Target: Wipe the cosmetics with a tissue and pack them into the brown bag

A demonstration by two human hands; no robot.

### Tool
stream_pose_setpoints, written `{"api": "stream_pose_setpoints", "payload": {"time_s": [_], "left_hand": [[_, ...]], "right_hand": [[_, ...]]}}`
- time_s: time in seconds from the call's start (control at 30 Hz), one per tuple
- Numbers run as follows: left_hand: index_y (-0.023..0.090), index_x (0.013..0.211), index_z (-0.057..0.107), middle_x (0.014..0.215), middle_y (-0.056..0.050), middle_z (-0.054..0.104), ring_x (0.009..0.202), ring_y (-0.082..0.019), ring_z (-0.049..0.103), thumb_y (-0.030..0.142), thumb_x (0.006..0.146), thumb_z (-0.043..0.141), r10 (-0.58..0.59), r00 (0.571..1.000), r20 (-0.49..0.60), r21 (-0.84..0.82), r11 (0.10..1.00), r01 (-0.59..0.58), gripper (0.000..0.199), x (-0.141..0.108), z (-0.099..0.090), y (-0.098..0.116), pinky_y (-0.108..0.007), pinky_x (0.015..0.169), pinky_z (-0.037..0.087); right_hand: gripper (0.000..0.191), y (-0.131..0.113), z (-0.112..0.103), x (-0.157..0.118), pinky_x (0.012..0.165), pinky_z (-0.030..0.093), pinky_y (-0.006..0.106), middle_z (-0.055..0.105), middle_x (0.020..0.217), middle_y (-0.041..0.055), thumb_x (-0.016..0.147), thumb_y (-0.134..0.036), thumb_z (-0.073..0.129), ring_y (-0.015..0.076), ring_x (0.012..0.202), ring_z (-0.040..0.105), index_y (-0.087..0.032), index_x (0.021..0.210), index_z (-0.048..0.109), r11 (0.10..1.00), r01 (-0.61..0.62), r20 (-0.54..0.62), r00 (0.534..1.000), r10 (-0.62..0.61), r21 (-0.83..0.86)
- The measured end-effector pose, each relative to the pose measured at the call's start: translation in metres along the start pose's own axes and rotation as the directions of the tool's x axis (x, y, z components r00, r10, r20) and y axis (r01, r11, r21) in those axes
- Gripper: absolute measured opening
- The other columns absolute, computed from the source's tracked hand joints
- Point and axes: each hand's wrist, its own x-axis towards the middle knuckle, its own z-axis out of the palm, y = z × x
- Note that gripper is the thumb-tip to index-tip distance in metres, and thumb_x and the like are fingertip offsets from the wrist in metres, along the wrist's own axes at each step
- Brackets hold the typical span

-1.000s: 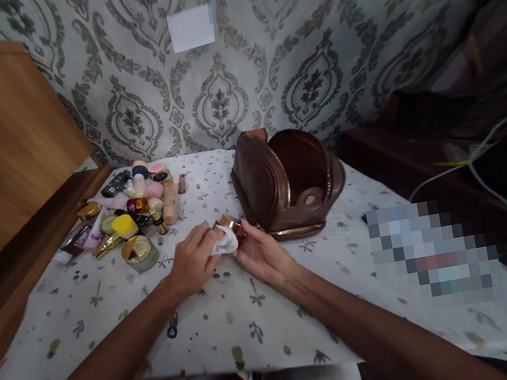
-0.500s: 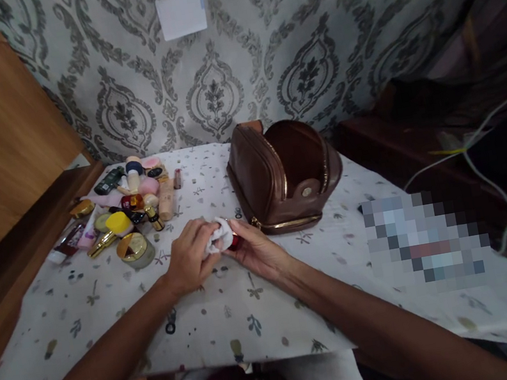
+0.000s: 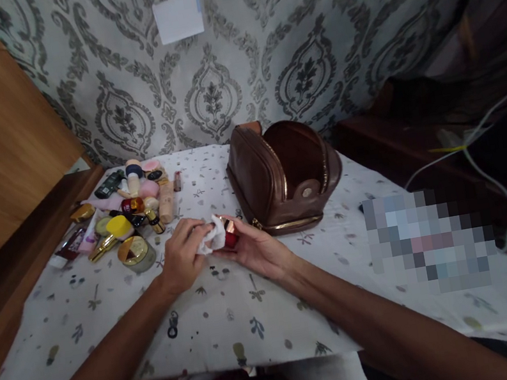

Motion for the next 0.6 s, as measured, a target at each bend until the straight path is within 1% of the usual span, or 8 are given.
{"api": "stream_pose_setpoints", "payload": {"time_s": [0.07,0.17,0.27,0.37,0.43,0.53,0.6], "left_hand": [[0.019,0.107,0.061,0.095,-0.007,0.061,0.09,-0.021,0.058,0.015,0.091,0.047,-0.058,0.998,-0.024,-0.027,0.998,0.058,0.022,0.001,-0.001,-0.001,-0.033,0.079,0.05],[0.018,0.108,0.06,0.094,-0.007,0.06,0.088,-0.02,0.058,0.019,0.094,0.047,-0.062,0.997,-0.04,-0.036,0.998,0.06,0.019,0.002,-0.002,0.003,-0.032,0.078,0.05],[0.018,0.117,0.058,0.101,-0.01,0.06,0.092,-0.022,0.058,0.02,0.094,0.047,0.024,1.0,-0.014,0.023,0.999,-0.024,0.026,0.001,-0.002,0.01,-0.035,0.081,0.05],[0.017,0.128,0.053,0.11,-0.014,0.06,0.1,-0.026,0.058,0.026,0.093,0.051,0.159,0.987,0.027,0.117,0.98,-0.161,0.037,0.001,-0.001,0.016,-0.04,0.086,0.05],[0.016,0.132,0.052,0.114,-0.015,0.06,0.105,-0.028,0.057,0.031,0.092,0.054,0.223,0.973,0.06,0.16,0.96,-0.23,0.043,0.001,0.0,0.017,-0.042,0.091,0.05],[0.018,0.132,0.054,0.118,-0.015,0.06,0.11,-0.029,0.056,0.027,0.094,0.049,0.266,0.958,0.109,0.193,0.939,-0.283,0.039,0.001,0.002,0.012,-0.044,0.095,0.049],[0.022,0.128,0.058,0.118,-0.013,0.06,0.111,-0.027,0.055,0.02,0.094,0.045,0.279,0.955,0.103,0.199,0.935,-0.295,0.036,0.0,0.003,0.007,-0.043,0.095,0.05]], "right_hand": [[0.031,0.002,-0.001,-0.001,0.082,0.057,0.04,0.072,0.1,0.0011,0.076,-0.032,0.079,0.0185,0.09,0.067,-0.022,0.102,0.066,0.998,-0.001,-0.01,1.0,0.0,-0.063],[0.036,0.004,0.0,0.0,0.078,0.056,0.033,0.072,0.089,0.0003,0.069,-0.039,0.085,0.0155,0.083,0.066,-0.019,0.093,0.066,0.995,0.013,-0.052,0.998,-0.018,-0.095],[0.034,0.006,0.002,0.0,0.071,0.053,0.027,0.07,0.078,-0.0021,0.067,-0.039,0.086,0.0122,0.073,0.063,-0.018,0.085,0.067,0.992,0.055,-0.078,0.995,-0.064,-0.111],[0.032,0.009,0.004,0.001,0.064,0.05,0.023,0.068,0.076,-0.0042,0.067,-0.035,0.086,0.01,0.067,0.058,-0.019,0.09,0.07,0.985,0.115,-0.091,0.988,-0.127,-0.126],[0.03,0.01,0.005,0.001,0.063,0.049,0.021,0.068,0.074,-0.0039,0.068,-0.037,0.085,0.0099,0.068,0.057,-0.019,0.089,0.071,0.982,0.135,-0.104,0.983,-0.149,-0.129],[0.028,0.01,0.005,0.002,0.064,0.05,0.022,0.069,0.073,-0.0019,0.071,-0.041,0.083,0.0113,0.069,0.059,-0.017,0.081,0.071,0.987,0.123,-0.116,0.984,-0.135,-0.105],[0.026,0.009,0.006,0.002,0.064,0.051,0.022,0.071,0.077,-0.0002,0.076,-0.041,0.079,0.0121,0.071,0.061,-0.017,0.082,0.071,0.993,0.086,-0.11,0.989,-0.095,-0.08]]}}
